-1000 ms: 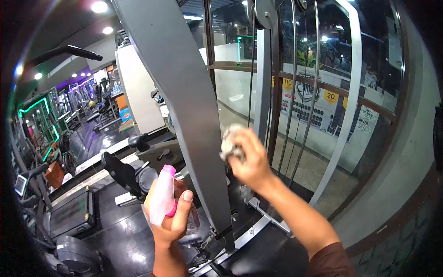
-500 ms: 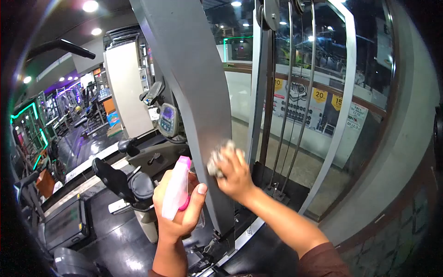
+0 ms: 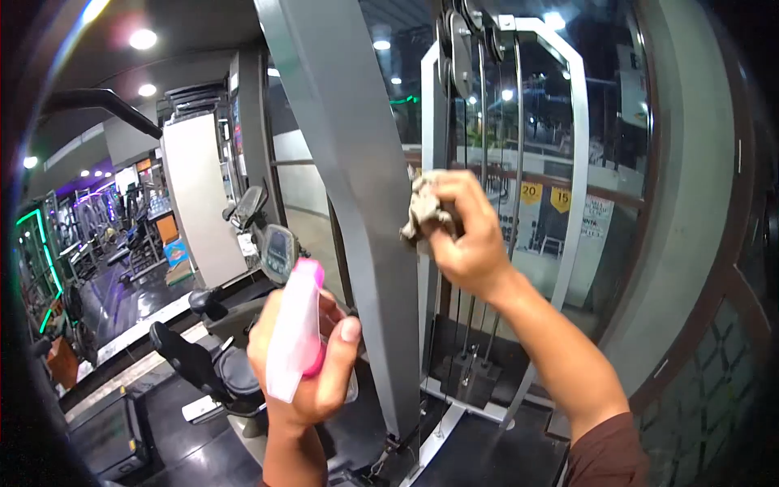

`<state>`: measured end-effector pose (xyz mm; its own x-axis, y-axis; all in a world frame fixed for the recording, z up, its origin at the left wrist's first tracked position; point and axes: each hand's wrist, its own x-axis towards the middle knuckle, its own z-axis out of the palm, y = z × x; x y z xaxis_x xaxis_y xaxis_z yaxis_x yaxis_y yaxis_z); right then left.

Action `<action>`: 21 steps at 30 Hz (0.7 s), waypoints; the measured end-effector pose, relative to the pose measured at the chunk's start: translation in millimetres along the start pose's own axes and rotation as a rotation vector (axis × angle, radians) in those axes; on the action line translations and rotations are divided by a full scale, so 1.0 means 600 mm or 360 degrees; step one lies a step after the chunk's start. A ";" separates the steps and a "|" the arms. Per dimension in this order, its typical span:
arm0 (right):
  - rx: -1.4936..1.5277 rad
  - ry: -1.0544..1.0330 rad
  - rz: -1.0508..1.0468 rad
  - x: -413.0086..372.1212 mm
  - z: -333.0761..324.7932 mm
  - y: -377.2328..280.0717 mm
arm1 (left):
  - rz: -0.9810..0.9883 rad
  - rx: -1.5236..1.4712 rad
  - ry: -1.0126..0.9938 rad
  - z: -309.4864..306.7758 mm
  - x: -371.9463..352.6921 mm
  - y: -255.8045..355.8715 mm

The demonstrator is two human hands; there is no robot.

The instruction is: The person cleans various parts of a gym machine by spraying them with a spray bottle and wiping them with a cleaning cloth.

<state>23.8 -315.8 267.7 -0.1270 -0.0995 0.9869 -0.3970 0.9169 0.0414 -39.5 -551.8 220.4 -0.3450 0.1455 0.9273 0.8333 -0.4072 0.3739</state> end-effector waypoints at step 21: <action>-0.0246 0.0260 -0.0727 0.221 0.052 -0.029 | 0.0468 0.0331 0.0291 -0.020 0.131 0.080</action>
<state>-14.8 -357.0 392.8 0.1772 -0.4530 0.8737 -0.2382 0.8416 0.4847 -31.6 -571.0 310.9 -0.1341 -0.1205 0.9836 0.9711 -0.2136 0.1063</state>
